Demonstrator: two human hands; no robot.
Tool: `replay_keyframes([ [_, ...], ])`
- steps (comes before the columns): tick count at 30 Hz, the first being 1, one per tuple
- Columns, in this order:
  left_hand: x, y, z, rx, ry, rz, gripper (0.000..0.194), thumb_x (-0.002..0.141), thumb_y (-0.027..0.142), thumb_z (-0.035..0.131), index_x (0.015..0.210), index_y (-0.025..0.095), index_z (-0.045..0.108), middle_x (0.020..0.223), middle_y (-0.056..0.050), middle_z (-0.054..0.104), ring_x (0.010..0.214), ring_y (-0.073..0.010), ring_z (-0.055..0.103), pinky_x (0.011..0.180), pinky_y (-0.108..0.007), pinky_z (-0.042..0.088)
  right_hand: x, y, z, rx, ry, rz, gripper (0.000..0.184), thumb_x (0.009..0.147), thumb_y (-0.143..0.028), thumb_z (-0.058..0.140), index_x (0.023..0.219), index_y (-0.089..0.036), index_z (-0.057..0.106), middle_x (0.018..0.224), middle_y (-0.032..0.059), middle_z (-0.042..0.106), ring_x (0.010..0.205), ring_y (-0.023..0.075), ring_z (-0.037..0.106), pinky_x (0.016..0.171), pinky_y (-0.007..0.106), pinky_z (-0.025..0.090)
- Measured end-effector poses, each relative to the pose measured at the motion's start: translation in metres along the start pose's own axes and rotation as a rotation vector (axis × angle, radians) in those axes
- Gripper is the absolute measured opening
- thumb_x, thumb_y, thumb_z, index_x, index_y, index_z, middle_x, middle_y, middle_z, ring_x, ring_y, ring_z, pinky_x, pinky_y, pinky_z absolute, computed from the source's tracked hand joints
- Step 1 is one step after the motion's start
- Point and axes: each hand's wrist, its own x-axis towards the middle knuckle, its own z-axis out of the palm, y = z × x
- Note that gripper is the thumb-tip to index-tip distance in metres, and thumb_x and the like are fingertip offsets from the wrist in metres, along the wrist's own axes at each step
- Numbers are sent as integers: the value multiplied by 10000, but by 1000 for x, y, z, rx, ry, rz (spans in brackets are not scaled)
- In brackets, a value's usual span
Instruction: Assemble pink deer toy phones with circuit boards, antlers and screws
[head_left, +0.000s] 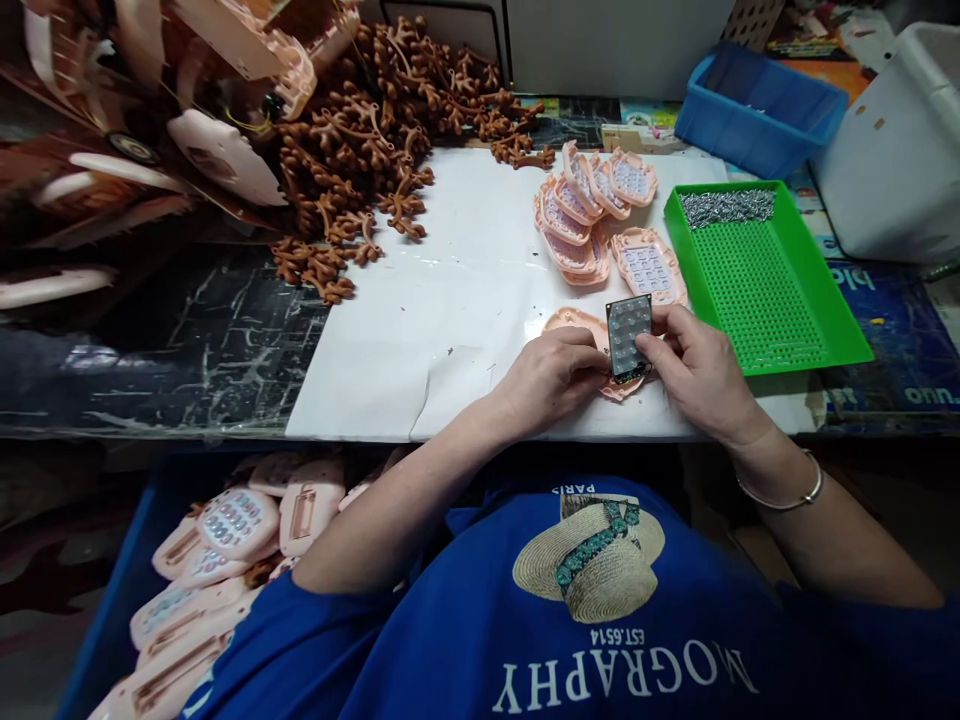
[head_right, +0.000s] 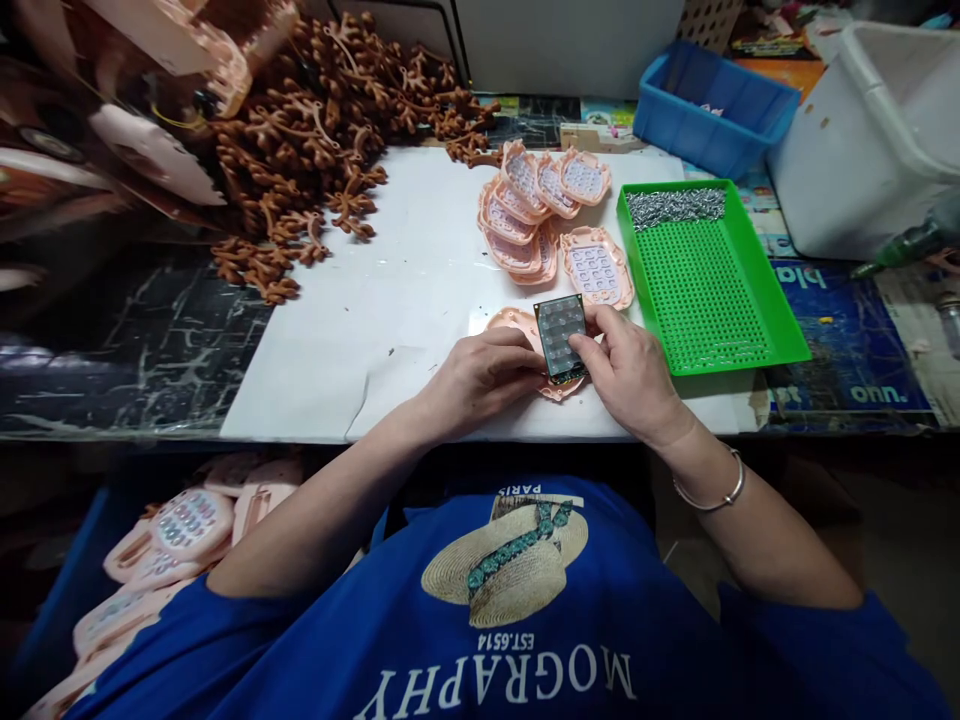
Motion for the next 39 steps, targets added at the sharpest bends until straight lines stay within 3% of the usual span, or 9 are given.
replay_keyframes([
  [5,-3,5,-6,-116,81,-52,92,881,152,656,918,143,740,836,-47,705,752,-129,650,707,-245,510,12,-6,-7,-141,-85,-69,117,899,-280,552,924,-181,609,842,55,673,746,195,590,691,308,411],
  [10,-8,6,-19,-161,323,-144,81,884,174,652,923,146,718,993,-80,723,945,-169,686,881,-312,538,23,-13,-8,-244,-171,-129,109,906,-259,540,870,-182,608,805,53,666,708,190,569,659,299,382],
  [12,-10,0,-26,-78,303,-137,271,859,265,710,1108,158,692,1214,-131,669,1162,-233,629,1028,-401,495,26,-15,-6,-264,-186,-172,118,914,-240,534,898,-175,632,841,68,688,752,203,599,688,306,406],
  [15,-15,-12,-32,-22,93,-70,726,809,357,777,1446,203,466,1478,-182,487,1385,-300,465,1140,-486,409,29,-18,-2,-301,-210,-246,159,925,-215,534,1002,-161,662,947,101,722,860,231,642,765,331,451],
  [18,-22,-18,-30,0,1,-32,676,876,343,709,1470,187,425,1424,-192,527,1309,-277,540,1078,-449,476,29,-20,3,-309,-232,-273,256,931,-192,547,1166,-149,640,1041,114,731,921,238,663,824,353,485],
  [22,-34,-11,-20,139,102,-41,683,877,416,693,1458,167,432,1311,-195,575,1200,-289,584,992,-459,523,22,-20,4,-355,-282,-334,278,973,-212,494,1196,-151,650,1003,112,708,897,241,667,805,367,518],
  [27,-46,4,-6,233,192,-78,812,863,512,675,1515,178,325,1162,-152,607,1046,-262,595,889,-433,541,7,-22,-1,-343,-308,-445,408,959,-386,564,1293,-155,606,1097,135,640,940,250,656,797,382,559],
  [34,-58,8,-10,74,173,-104,749,911,267,657,1548,207,266,1214,-130,611,1101,-228,593,935,-386,511,-1,-14,3,-295,-257,-540,408,952,-350,578,1294,-129,613,1106,148,628,980,256,653,849,405,582],
  [39,-61,8,-9,48,203,-116,753,905,275,665,1547,229,274,1201,-116,623,1070,-221,600,906,-369,512,-2,-7,2,-284,-265,-579,433,962,-397,556,1336,-182,602,1144,154,634,1028,274,649,872,435,581],
])
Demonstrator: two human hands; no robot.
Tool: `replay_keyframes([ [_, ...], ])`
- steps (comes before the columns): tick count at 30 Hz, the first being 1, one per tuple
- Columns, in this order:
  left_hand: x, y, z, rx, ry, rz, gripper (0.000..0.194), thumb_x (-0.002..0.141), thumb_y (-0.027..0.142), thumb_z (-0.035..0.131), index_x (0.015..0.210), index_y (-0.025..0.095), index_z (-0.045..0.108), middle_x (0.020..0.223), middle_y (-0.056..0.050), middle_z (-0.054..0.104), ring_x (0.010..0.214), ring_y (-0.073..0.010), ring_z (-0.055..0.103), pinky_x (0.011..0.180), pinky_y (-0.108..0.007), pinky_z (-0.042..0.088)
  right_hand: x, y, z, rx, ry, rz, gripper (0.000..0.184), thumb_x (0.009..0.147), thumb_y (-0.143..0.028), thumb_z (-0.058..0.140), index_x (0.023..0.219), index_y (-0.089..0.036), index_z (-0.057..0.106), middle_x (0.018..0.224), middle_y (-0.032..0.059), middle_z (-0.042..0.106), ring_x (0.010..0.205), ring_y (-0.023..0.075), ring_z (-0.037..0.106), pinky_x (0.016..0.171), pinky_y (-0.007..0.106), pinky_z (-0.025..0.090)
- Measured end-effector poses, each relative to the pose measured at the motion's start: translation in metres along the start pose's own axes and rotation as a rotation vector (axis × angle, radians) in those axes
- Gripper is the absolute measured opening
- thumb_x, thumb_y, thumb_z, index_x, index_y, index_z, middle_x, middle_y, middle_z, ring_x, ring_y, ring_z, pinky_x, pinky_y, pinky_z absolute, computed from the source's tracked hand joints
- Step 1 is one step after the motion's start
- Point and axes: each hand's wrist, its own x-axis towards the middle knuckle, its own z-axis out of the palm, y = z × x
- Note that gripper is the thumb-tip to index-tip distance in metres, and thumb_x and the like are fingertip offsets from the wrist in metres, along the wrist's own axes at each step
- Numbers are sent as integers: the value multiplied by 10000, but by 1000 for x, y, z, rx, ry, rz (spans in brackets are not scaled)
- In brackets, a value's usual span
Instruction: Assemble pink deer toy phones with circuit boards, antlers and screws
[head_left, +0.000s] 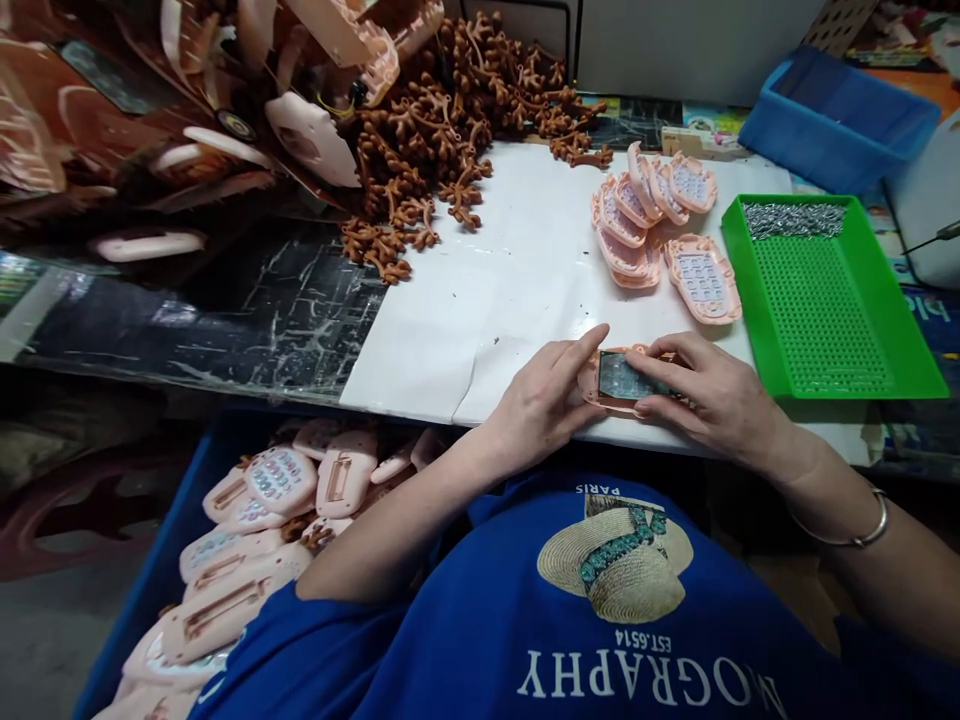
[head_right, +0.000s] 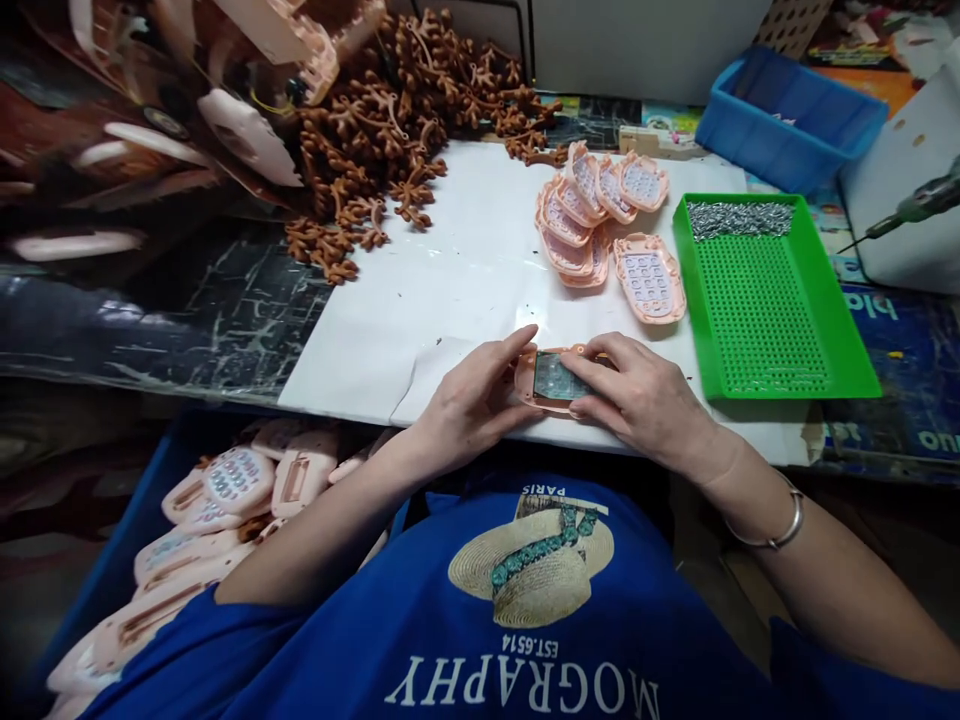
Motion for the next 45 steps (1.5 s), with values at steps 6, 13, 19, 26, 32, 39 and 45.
replay_keyframes([
  [6,1,3,1,28,7,25,736,925,285,641,1550,214,259,1170,-119,637,1045,-223,598,869,-359,509,2,6,-4,17,-74,-23,433,962,-454,536,1304,-208,637,1141,141,639,1017,268,649,849,426,586],
  [13,1,6,0,46,-2,16,730,922,282,645,1542,202,269,1157,-115,639,1017,-216,594,862,-353,509,3,8,-7,87,-120,2,374,954,-444,555,1257,-260,674,1157,133,636,1042,282,649,862,438,580],
  [19,-1,8,1,44,9,-6,709,923,273,639,1535,208,287,1202,-129,637,1050,-224,594,865,-365,514,3,5,-6,98,-91,15,392,946,-411,586,1293,-237,647,1133,127,629,1012,252,650,846,404,579],
  [26,-2,7,0,38,7,-12,700,934,289,626,1538,220,278,1181,-118,639,1037,-220,595,866,-368,516,5,3,-8,116,-98,51,389,935,-386,607,1296,-251,648,1112,114,631,998,251,659,830,388,578],
  [32,4,15,-1,117,-53,11,679,902,396,659,1485,207,366,1327,-172,542,1214,-295,528,994,-475,495,7,0,-10,95,-122,43,354,933,-342,610,1256,-208,661,1116,127,632,995,262,659,834,401,578],
  [39,18,19,13,310,-72,151,295,983,249,521,1260,160,564,1191,-138,657,1079,-241,592,903,-414,563,10,-3,-4,151,-56,97,427,921,-327,639,1322,-198,573,1099,110,655,1021,247,654,881,415,577],
  [45,18,12,11,398,-78,193,207,968,247,555,1132,156,644,1102,-129,688,1011,-237,600,812,-385,587,-16,-18,-22,101,87,150,485,947,-276,599,1412,-203,478,1238,141,636,1129,250,629,970,415,549],
])
